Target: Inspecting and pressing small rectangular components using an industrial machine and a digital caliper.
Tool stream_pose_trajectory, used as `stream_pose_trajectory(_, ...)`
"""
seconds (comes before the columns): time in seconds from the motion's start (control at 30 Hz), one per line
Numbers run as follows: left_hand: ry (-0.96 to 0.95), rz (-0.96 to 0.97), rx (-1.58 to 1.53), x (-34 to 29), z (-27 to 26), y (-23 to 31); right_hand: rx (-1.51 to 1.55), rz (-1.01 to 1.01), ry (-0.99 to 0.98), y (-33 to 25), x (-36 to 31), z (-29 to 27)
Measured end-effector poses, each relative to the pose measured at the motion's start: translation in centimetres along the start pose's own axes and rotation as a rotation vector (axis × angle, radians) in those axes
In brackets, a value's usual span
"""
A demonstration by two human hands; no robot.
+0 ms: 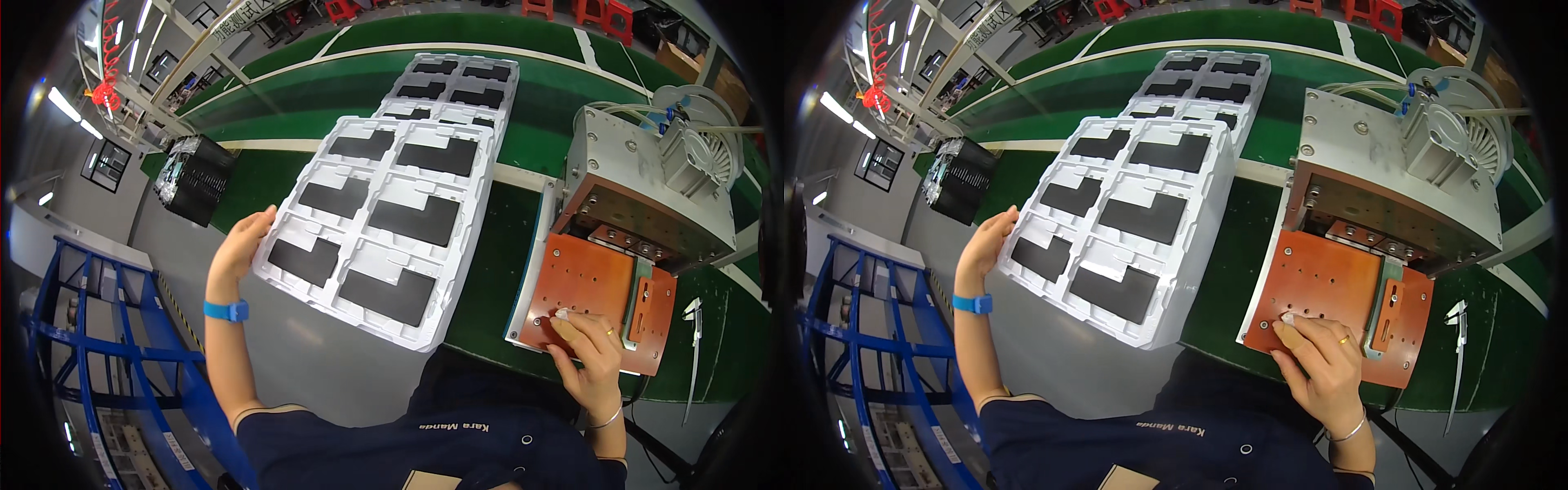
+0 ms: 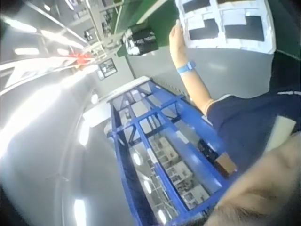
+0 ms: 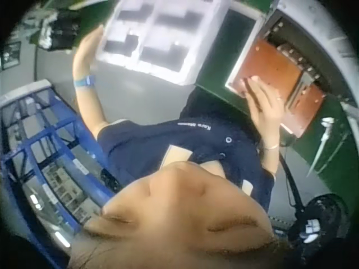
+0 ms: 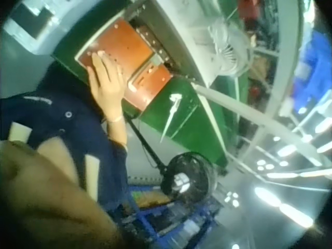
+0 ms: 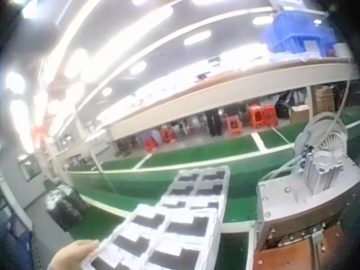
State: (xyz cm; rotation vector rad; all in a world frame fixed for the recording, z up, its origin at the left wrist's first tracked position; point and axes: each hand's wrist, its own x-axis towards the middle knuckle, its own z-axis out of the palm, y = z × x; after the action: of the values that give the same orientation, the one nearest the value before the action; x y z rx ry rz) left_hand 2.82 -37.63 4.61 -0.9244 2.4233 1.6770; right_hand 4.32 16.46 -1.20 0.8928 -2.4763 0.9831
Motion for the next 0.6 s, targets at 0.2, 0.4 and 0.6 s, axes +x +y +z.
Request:
stream_pose_trajectory(0.2,-0.278,0.076,-0.121,4.8,0.3,0.0,-0.022,-0.021,0.012,0.6,-0.4,0.3)
stream_pose_trajectory(0.4,-0.367,0.383,-0.301,5.4,1.5,1.2,-0.118,-0.036,0.001,0.4,0.1,0.1)
stream_pose_trajectory(0.6,-0.417,0.451,-0.285,13.6,5.9,9.2,-0.144,-0.012,0.04,0.3,0.1,0.2)
